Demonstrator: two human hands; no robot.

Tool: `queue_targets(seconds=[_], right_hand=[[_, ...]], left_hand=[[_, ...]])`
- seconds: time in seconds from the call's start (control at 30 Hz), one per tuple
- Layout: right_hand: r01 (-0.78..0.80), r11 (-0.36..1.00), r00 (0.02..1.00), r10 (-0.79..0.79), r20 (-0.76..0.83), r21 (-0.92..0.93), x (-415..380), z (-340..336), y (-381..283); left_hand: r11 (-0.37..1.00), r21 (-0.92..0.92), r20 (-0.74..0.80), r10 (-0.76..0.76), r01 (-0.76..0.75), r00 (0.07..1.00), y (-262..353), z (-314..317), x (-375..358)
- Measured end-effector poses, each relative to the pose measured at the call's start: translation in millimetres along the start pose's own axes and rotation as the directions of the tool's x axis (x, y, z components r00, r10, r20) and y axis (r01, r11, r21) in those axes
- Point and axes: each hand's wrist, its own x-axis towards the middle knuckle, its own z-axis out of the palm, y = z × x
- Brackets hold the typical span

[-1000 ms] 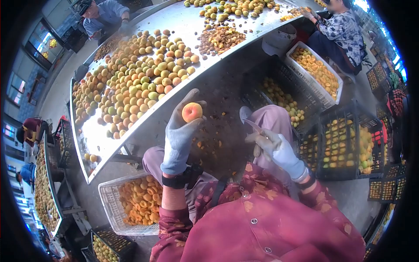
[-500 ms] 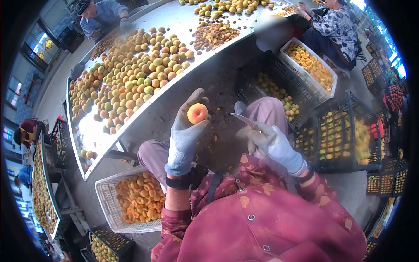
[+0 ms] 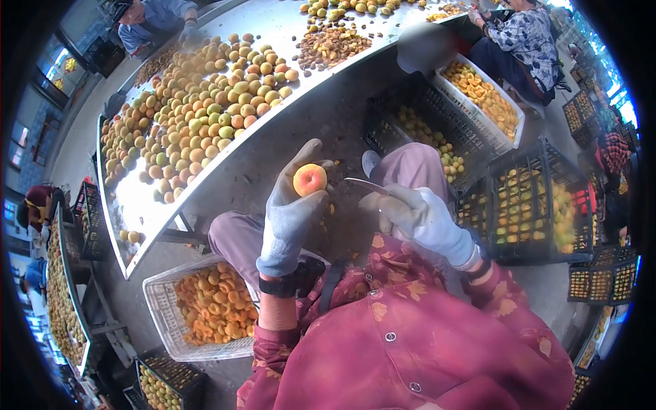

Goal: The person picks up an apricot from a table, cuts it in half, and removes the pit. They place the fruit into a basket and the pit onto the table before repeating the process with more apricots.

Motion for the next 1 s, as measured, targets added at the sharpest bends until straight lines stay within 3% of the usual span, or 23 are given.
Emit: queue_targets(seconds=[0.07,0.3,0.37,0.47,0.63,0.73,0.87,1.0], right_hand=[[-0.029,0.996,0.999,0.031,0.021,-0.081,2,-1,-5],[-0.091,0.994,0.994,0.094,0.049,-0.064,8,-4,-13],[0.07,0.996,0.997,-0.069,0.029,-0.046,10,-3,-8],[0.187,0.973,0.982,-0.183,0.038,-0.135,16,-4,-3],[0.215,0.937,0.976,-0.197,0.092,-0.277,23,-7,-2],[0.26,0.892,0.965,-0.234,0.115,-0.371,25,-7,-3],[0.267,0.842,0.964,-0.233,0.129,-0.469,26,-7,-6],[0.269,0.845,0.963,-0.237,0.127,-0.462,28,-9,-7]], left_hand=[[1.0,-0.014,-0.01,-0.011,0.011,1.0,-2,-1,-1],[1.0,0.027,-0.023,0.01,-0.009,1.0,-7,-3,-5],[0.999,0.016,-0.008,0.045,-0.045,0.999,-7,-1,-7],[0.997,-0.076,0.018,0.009,-0.008,1.0,-8,-3,-11],[0.985,-0.145,0.14,-0.075,0.095,0.987,-13,-14,-14],[0.998,-0.052,0.113,-0.031,0.038,0.993,-12,-12,-16],[0.995,-0.095,0.124,-0.017,0.029,0.992,-13,-12,-16],[0.987,-0.113,0.177,-0.094,0.115,0.98,-15,-19,-17]])
